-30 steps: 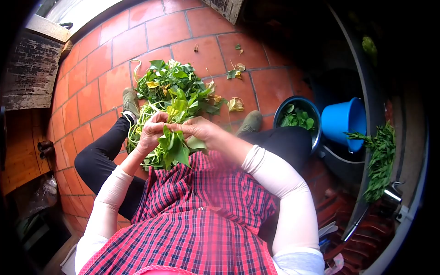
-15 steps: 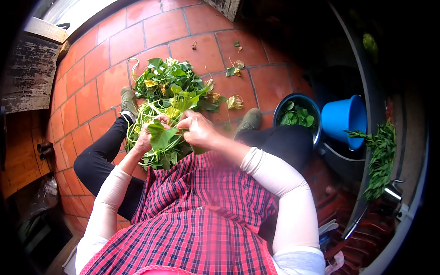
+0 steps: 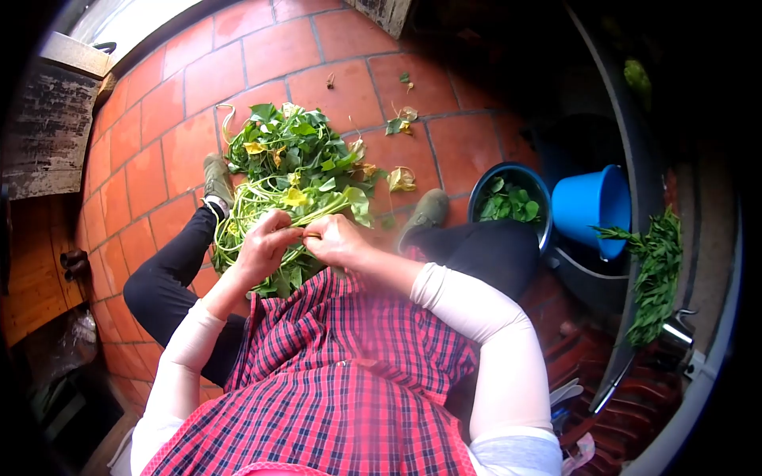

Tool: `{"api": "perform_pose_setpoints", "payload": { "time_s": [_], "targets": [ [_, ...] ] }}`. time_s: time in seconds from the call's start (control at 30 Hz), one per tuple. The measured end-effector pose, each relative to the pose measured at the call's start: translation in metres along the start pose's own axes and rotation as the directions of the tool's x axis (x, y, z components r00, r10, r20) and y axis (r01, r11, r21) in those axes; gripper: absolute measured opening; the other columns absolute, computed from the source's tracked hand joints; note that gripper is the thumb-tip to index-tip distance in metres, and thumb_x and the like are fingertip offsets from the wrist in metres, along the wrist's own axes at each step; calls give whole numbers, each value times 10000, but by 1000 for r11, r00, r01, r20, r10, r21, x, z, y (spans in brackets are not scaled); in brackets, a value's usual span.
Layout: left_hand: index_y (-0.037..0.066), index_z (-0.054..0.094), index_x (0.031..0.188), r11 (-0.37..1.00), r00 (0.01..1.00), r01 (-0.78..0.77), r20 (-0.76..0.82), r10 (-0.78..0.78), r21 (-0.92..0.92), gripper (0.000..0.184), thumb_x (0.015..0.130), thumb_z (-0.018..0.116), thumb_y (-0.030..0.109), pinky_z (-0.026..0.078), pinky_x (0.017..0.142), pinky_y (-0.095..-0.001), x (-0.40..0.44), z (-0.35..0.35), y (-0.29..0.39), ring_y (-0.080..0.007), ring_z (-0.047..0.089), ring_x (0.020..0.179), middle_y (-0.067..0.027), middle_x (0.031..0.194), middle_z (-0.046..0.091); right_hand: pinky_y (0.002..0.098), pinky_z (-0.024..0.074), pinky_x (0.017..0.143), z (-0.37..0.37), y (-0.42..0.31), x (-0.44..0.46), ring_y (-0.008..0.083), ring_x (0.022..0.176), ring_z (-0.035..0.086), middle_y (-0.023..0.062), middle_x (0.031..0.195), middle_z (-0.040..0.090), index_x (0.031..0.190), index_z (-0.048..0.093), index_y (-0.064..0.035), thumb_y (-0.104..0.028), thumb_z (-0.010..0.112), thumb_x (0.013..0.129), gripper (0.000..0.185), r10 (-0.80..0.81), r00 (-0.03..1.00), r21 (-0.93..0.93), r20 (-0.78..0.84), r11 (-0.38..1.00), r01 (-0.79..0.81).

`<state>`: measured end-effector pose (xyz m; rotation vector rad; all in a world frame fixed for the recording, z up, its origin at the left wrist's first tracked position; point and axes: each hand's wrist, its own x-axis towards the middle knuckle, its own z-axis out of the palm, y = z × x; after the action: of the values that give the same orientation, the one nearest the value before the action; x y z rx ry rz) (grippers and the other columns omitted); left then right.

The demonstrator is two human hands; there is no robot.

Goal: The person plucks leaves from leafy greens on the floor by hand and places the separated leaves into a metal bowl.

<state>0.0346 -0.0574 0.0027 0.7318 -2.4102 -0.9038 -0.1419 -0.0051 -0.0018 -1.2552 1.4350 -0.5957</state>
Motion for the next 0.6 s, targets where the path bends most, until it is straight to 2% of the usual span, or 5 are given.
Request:
{"api": "perform_pose_setpoints", "payload": {
  "time_s": [0.13, 0.17, 0.23, 0.37, 0.6],
  "targets": [
    [17, 604, 852, 950, 983, -181, 11, 184, 254, 205, 647, 595, 18, 395, 492, -326, -2, -25, 33, -213, 486, 620, -74, 759, 460, 383, 475, 599, 2, 70, 23, 290, 643, 617, 158, 704, 622, 736, 637, -44, -197, 542, 716, 181, 140, 968, -313, -209, 928, -202],
    [13, 599, 820, 936, 981, -188, 5, 196, 298, 156, 665, 610, 25, 389, 483, -321, -4, -32, 37, -206, 478, 600, -72, 747, 454, 386, 477, 620, -12, 93, 18, 290, 671, 625, 149, 703, 629, 733, 646, -58, -214, 554, 719, 181, 34, 944, -78, -328, 995, -62],
    [4, 581, 741, 903, 967, -217, -44, 250, 370, 86, 707, 645, 51, 369, 456, -308, -8, -48, 46, -188, 451, 548, -65, 716, 438, 370, 484, 640, -39, 127, 33, 255, 709, 640, 130, 740, 645, 812, 651, -69, -227, 573, 727, 196, 321, 888, -413, -328, 797, -441],
    [14, 577, 745, 937, 977, -81, 212, 8, 339, 89, 695, 558, 85, 405, 577, -340, -54, -26, 25, -220, 482, 700, -67, 789, 468, 305, 485, 572, -63, 150, 35, 129, 578, 595, 78, 665, 624, 725, 635, -36, -250, 631, 766, 217, 596, 794, 189, -123, 799, -571],
    [140, 678, 795, 967, 492, 134, 832, -255, 216, 141, 705, 594, 208, 435, 701, -401, -128, 22, -48, -245, 496, 826, -13, 760, 609, 281, 472, 591, -48, 147, 91, 138, 605, 613, 71, 644, 632, 700, 615, -67, -310, 727, 665, 271, 345, 892, -164, -292, 901, -402]
  ]
}}
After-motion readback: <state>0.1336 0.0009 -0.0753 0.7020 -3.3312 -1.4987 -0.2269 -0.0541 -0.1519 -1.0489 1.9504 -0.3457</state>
